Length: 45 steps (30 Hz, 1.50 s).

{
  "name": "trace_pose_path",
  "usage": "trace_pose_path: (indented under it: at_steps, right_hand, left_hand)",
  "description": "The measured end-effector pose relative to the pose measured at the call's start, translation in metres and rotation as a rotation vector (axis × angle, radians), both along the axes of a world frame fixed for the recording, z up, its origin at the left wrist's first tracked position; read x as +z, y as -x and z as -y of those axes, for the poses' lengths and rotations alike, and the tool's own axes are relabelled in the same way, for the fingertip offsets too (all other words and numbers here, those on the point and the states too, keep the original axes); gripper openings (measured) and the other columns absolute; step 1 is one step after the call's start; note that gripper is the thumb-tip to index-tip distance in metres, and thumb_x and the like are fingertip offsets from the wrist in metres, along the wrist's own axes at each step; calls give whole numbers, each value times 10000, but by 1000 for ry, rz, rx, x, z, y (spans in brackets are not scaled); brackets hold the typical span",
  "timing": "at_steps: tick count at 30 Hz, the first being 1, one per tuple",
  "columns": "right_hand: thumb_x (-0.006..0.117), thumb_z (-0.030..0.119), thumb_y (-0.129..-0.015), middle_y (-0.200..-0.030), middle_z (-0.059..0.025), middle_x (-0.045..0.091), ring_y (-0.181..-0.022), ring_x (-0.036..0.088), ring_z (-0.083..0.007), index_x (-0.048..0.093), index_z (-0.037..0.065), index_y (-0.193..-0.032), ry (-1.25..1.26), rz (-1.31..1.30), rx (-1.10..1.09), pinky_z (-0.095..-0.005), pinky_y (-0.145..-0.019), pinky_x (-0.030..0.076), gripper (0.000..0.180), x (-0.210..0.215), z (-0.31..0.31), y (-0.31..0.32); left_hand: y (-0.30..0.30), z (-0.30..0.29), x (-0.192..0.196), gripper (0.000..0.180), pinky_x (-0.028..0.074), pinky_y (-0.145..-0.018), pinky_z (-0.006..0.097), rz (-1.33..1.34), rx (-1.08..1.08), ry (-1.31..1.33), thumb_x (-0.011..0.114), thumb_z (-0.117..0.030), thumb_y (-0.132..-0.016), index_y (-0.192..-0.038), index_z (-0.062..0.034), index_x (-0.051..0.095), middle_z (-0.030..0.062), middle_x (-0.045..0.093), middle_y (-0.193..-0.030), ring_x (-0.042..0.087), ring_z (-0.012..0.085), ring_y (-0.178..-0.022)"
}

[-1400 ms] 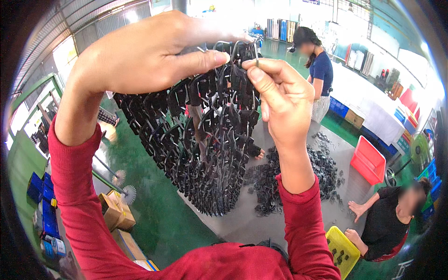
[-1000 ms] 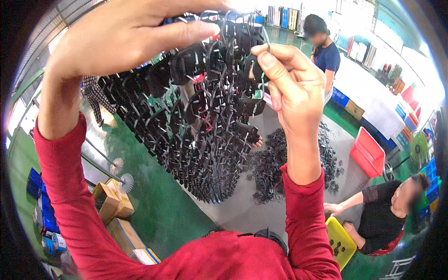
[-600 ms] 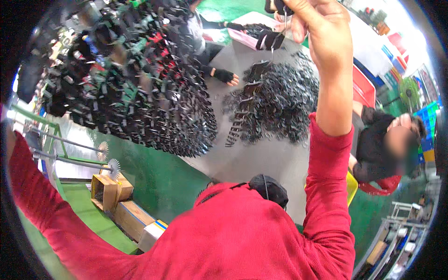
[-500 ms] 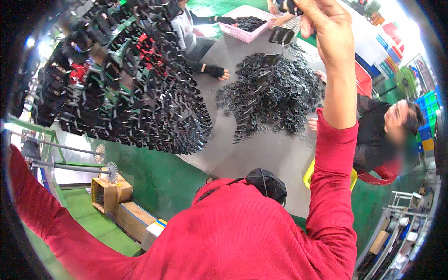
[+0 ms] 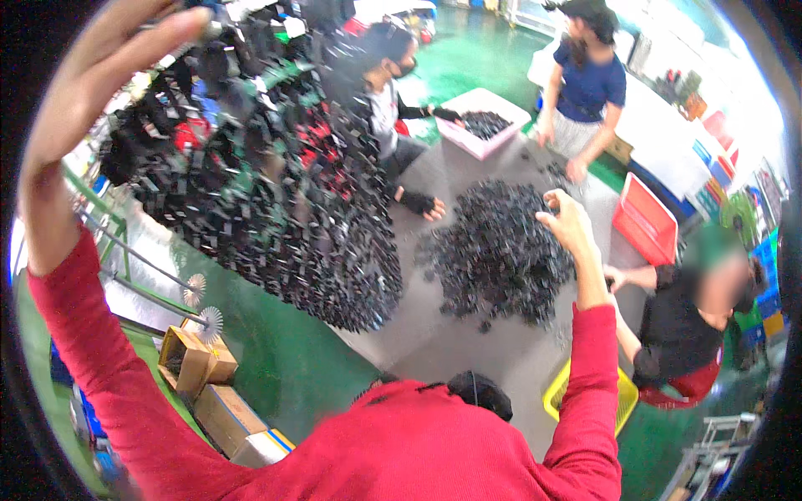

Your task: The person assembles small black plastic hangers onto a vertical metal rod with radial prongs. They pick up hangers from a pile on the table and attach them to the rod, occasionally adjusting the rod's position. Other workers are visible in the background performing similar tasks.

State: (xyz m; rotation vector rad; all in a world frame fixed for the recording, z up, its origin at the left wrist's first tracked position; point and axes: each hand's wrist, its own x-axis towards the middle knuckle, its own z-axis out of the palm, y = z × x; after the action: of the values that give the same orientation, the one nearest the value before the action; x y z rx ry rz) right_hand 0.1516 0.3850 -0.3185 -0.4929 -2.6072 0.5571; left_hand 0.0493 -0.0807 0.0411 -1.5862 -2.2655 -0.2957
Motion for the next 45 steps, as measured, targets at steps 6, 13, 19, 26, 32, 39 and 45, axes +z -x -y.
trace_pose_path:
  at_steps: [6, 13, 19, 26, 32, 39, 45]
  right_hand:
    - [669, 53, -798, -988, -96, 654, -862, 637, -196, 623, 39, -1046, 127, -680, 489, -301, -769, 499, 252, 151, 144, 30]
    - [673, 122, -804, -904, -75, 670, -613, 610, -172, 646, 80, -1016, 45, -990, 563, -286, -589, 485, 218, 239, 246, 34]
    - [652, 176, -819, -840, -94, 674, -669, 654, -281, 636, 94, -1009, -103, -1053, 475, -374, -572, 498, 207, 241, 266, 51]
    - [619, 141, -828, -787, -98, 664, -628, 644, -292, 622, 93, -944, -130, -1055, 418, -388, -538, 485, 126, 241, 265, 57]
    - [616, 115, -827, -747, -113, 653, -598, 628, -309, 620, 86, -914, -90, -1078, 432, -388, -524, 478, 91, 244, 266, 60]
    - [649, 89, -863, -634, -33, 630, -494, 548, -99, 655, 27, -849, 525, -1046, 810, -250, -454, 415, 64, 243, 256, 63]
    - [676, 106, -861, -681, -22, 653, -410, 433, -15, 687, 23, -933, 815, -892, 908, -181, -360, 304, 110, 243, 244, 56]
  left_hand:
    - [-3, -9, 4, 496, 265, -1100, 385, -102, -40, 203, 460, -246, -944, -1380, -14, 413, 164, 454, -1399, 395, 294, -1323]
    - [-22, 2, 12, 633, 276, -1099, 391, -46, 69, 231, 523, -372, -924, -1421, -24, 343, 159, 426, -1419, 385, 276, -1330]
    - [-30, -2, 15, 729, 302, -1086, 400, -161, -37, 190, 569, -442, -876, -1414, -8, 338, 187, 433, -1403, 404, 303, -1314]
    - [-35, -40, 4, 475, 393, -1016, 415, -337, 54, 182, 556, -273, -906, -1277, 17, 493, 220, 531, -1282, 509, 370, -1186]
    - [-35, -41, -3, 401, 415, -995, 411, -472, -3, 110, 589, -189, -879, -1223, 14, 552, 207, 568, -1243, 542, 364, -1150]
    - [-28, -39, -4, 392, 411, -1001, 404, -428, -15, 101, 573, -168, -878, -1227, 8, 558, 196, 575, -1243, 543, 358, -1158]
    - [-24, -32, -2, 407, 389, -1022, 403, -424, 10, 112, 575, -158, -871, -1248, -7, 546, 186, 562, -1267, 521, 348, -1188]
